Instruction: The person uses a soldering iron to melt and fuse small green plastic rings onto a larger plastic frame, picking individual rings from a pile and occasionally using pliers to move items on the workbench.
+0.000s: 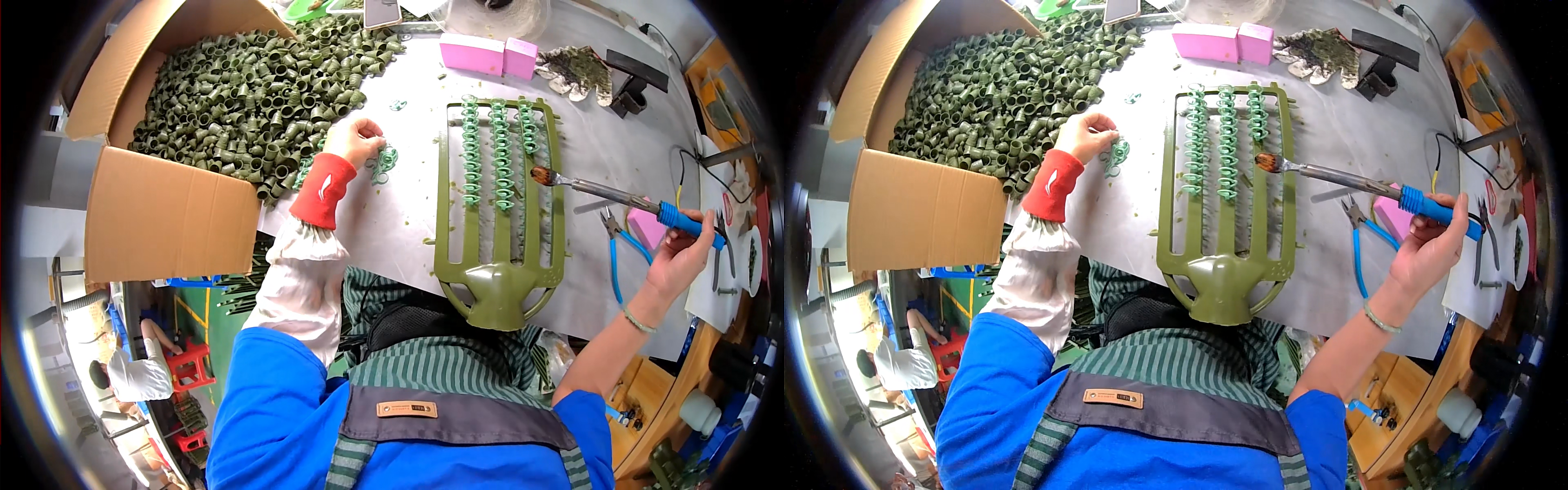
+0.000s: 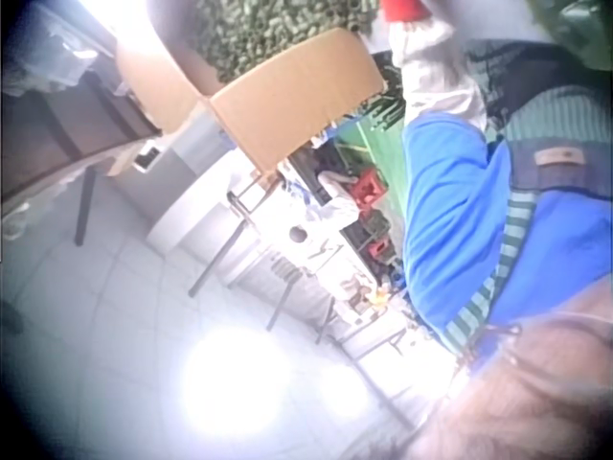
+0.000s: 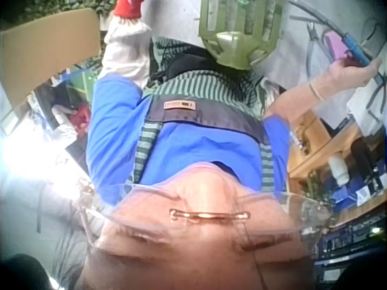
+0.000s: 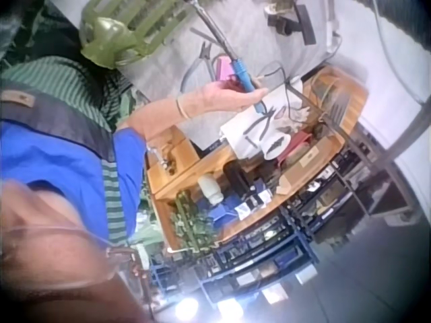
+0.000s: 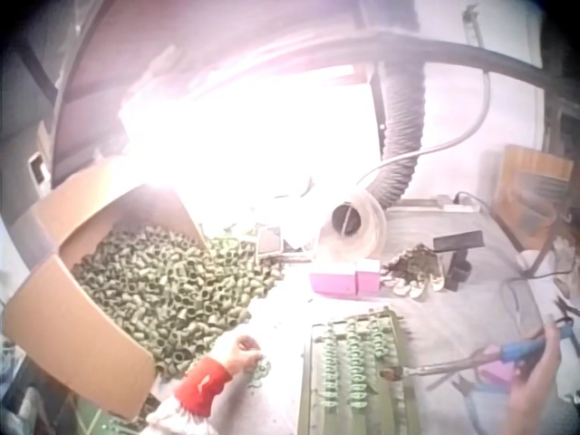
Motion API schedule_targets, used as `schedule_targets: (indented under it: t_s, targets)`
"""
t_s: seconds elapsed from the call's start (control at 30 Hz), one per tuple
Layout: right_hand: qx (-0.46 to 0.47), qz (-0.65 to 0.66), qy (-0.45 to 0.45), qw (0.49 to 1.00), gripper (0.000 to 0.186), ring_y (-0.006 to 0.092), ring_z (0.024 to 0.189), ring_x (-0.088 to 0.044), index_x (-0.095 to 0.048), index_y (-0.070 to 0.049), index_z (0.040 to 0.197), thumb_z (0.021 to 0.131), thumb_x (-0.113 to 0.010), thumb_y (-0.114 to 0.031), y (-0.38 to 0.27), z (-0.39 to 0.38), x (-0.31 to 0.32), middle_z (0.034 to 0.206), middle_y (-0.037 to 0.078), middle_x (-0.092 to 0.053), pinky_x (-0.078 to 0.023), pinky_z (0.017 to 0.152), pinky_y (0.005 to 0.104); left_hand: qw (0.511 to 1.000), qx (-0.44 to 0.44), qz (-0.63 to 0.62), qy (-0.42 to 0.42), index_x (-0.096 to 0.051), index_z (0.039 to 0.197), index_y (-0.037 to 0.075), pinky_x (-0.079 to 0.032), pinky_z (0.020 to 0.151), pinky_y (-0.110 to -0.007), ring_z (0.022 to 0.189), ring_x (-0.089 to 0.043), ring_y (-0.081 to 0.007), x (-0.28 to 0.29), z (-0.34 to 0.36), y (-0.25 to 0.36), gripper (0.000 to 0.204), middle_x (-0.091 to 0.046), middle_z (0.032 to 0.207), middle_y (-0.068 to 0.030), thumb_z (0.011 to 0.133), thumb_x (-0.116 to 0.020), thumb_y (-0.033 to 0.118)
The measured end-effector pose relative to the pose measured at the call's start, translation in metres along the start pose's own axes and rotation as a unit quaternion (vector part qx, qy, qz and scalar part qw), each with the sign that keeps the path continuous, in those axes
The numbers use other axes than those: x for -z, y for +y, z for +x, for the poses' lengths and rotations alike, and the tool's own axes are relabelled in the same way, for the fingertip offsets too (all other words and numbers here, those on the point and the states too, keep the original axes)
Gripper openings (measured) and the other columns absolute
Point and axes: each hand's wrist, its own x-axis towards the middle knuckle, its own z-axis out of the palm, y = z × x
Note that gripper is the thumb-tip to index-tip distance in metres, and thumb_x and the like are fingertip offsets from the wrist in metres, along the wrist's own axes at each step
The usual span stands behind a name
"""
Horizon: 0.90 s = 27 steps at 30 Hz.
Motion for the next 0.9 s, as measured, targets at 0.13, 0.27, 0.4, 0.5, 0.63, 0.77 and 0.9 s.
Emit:
schedule_targets:
  t_s: [0.13, 0.27, 0.4, 0.5, 0.63, 0.77, 0.9]
  targets:
    - [-0.005, -0.006, 0.006, 1.000, 0.031, 0.0082, 0.053, -0.044, -0.059, -0.004, 0.073, 0.088, -0.061, -0.031, 0.000, 0.001, 0.004, 0.067, 0.004, -0.058, -0.035, 0.051, 0.0201, 0.990, -0.096, 0.051, 0.087, -0.069, 0.099, 0.001, -0.053, 0.067, -0.024, 0.070, -0.064, -0.0110, -0.002, -0.014, 0.027, 0.023, -0.069, 0.079, -0.0060, 0.077, -0.073, 0.009]
    - [0.013, -0.002, -0.002, 1.000, 0.032, 0.0082, 0.052, -0.046, -0.059, -0.004, 0.072, 0.088, -0.061, -0.032, 0.000, 0.002, 0.002, 0.066, 0.004, -0.059, -0.036, 0.049, 0.0195, 0.967, -0.241, -0.079, -0.019, -0.070, 0.098, 0.004, -0.051, 0.072, -0.022, 0.076, -0.063, -0.0093, -0.036, -0.044, 0.101, 0.015, -0.069, 0.089, -0.0065, 0.083, -0.066, 0.004]
    - [0.018, -0.019, -0.004, 1.000, 0.034, 0.0077, 0.049, -0.047, -0.061, -0.003, 0.069, 0.087, -0.062, -0.032, 0.007, 0.001, -0.004, 0.061, 0.002, -0.056, -0.037, 0.048, 0.0194, 0.948, -0.313, -0.041, -0.041, -0.070, 0.093, 0.006, -0.050, 0.071, -0.025, 0.076, -0.061, -0.0152, -0.080, -0.052, 0.140, 0.011, -0.067, 0.087, -0.0055, 0.084, -0.065, 0.008]
    - [0.009, -0.016, -0.005, 1.000, 0.034, 0.0076, 0.049, -0.047, -0.061, -0.003, 0.069, 0.087, -0.063, -0.031, 0.015, 0.004, -0.001, 0.060, 0.002, -0.056, -0.037, 0.048, 0.0194, 0.920, -0.390, 0.035, 0.002, -0.071, 0.091, 0.009, -0.051, 0.072, -0.029, 0.078, -0.061, -0.0192, -0.101, -0.043, 0.148, 0.010, -0.068, 0.085, -0.0040, 0.082, -0.066, 0.010]
    - [0.000, 0.006, -0.025, 1.000, 0.035, 0.0081, 0.049, -0.048, -0.060, -0.001, 0.067, 0.087, -0.064, -0.030, 0.021, 0.005, -0.004, 0.060, 0.004, -0.056, -0.038, 0.048, 0.0197, 0.869, -0.477, 0.122, 0.055, -0.072, 0.087, 0.013, -0.050, 0.078, -0.033, 0.085, -0.058, -0.0217, -0.117, -0.033, 0.155, 0.010, -0.069, 0.081, -0.0004, 0.077, -0.068, 0.013]
    - [0.007, -0.002, -0.033, 0.999, 0.035, 0.0079, 0.049, -0.049, -0.061, -0.001, 0.066, 0.087, -0.063, -0.029, 0.023, 0.000, -0.010, 0.060, 0.003, -0.057, -0.038, 0.048, 0.0193, 0.874, -0.464, 0.135, 0.051, -0.072, 0.086, 0.013, -0.048, 0.080, -0.032, 0.087, -0.057, -0.0213, -0.121, -0.028, 0.152, 0.011, -0.068, 0.080, 0.0002, 0.076, -0.069, 0.013]
    - [0.018, -0.045, 0.014, 0.999, 0.033, 0.0068, 0.050, -0.047, -0.062, -0.003, 0.071, 0.088, -0.061, -0.031, 0.017, 0.002, -0.003, 0.064, 0.001, -0.057, -0.035, 0.048, 0.0186, 0.878, -0.453, 0.146, 0.051, -0.072, 0.086, 0.013, -0.049, 0.079, -0.033, 0.088, -0.057, -0.0211, -0.114, -0.031, 0.145, 0.010, -0.068, 0.082, 0.0010, 0.077, -0.068, 0.015]
